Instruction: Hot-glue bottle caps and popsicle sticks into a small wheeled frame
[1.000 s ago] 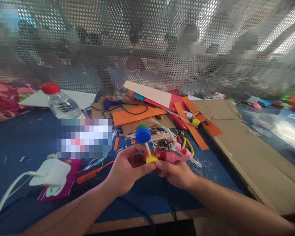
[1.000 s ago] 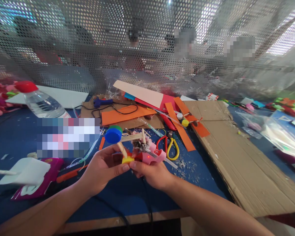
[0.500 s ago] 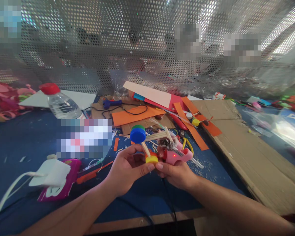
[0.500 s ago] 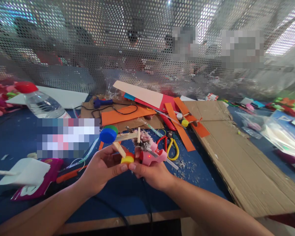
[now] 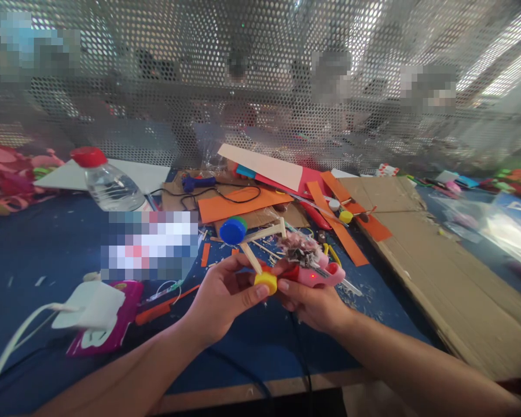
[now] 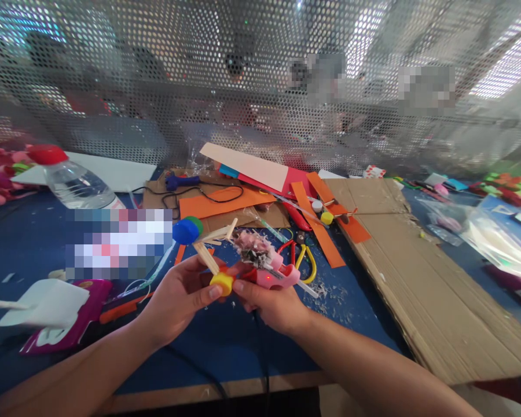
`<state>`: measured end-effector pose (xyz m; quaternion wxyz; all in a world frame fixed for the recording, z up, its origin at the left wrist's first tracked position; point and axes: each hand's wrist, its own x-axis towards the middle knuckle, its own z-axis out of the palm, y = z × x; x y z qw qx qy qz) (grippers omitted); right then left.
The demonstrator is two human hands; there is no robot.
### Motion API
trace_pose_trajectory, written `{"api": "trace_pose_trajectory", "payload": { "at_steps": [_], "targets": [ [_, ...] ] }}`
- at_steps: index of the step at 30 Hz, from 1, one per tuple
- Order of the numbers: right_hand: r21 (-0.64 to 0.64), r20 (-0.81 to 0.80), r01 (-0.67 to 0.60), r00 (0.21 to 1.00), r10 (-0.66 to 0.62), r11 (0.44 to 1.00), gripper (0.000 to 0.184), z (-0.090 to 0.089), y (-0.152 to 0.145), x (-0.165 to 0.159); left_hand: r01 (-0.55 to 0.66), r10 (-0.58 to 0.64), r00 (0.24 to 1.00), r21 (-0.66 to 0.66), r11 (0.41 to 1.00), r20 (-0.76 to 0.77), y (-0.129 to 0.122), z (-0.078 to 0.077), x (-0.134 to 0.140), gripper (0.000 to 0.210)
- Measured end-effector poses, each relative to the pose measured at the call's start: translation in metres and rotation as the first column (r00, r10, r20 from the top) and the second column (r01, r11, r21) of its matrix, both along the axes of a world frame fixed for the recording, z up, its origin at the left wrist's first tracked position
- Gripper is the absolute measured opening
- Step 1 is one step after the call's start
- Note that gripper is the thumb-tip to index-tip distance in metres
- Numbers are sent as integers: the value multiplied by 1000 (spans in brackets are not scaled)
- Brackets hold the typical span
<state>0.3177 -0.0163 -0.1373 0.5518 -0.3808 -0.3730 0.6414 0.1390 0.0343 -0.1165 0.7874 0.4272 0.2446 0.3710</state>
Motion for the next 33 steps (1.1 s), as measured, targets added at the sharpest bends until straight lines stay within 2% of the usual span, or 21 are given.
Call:
{"api": "trace_pose_trajectory", "payload": {
  "at_steps": [6, 12, 16, 22, 25, 28, 31, 33],
  "targets": [
    [49, 50, 26, 998, -28, 998, 33, -9, 1, 4, 3, -3, 1000, 14, 1000, -26, 1, -1, 1, 35],
    [63, -18, -12, 1000, 13, 998, 39, 4, 2, 0, -1, 1, 1000, 33, 999, 5, 1, -2, 0, 34],
    [36, -110, 92, 990, -88, 995, 39, 11, 6, -1, -17, 15, 999, 35, 999, 41, 1, -2, -2, 34],
    [64, -121, 188, 976, -179, 980, 48, 12, 10, 1, 3, -5, 999, 52, 999, 53, 2, -3, -3, 33],
    [51, -119, 157, 982, -150, 986, 49, 8, 7, 2, 8, -11, 999, 58, 998, 40, 2, -3, -3, 34],
    [59, -53, 68, 997, -65, 996, 54, 4, 4, 3, -10, 10, 1000, 49, 999, -4, 2, -4, -2, 37],
    [75, 37, -75, 997, 73, 994, 50, 2, 3, 4, -17, 19, 999, 45, 999, -49, 2, -3, -1, 42],
    [61, 93, -100, 991, 94, 993, 45, 1, 3, 5, -9, 13, 998, 60, 998, -64, 1, -1, -1, 43]
  ]
}}
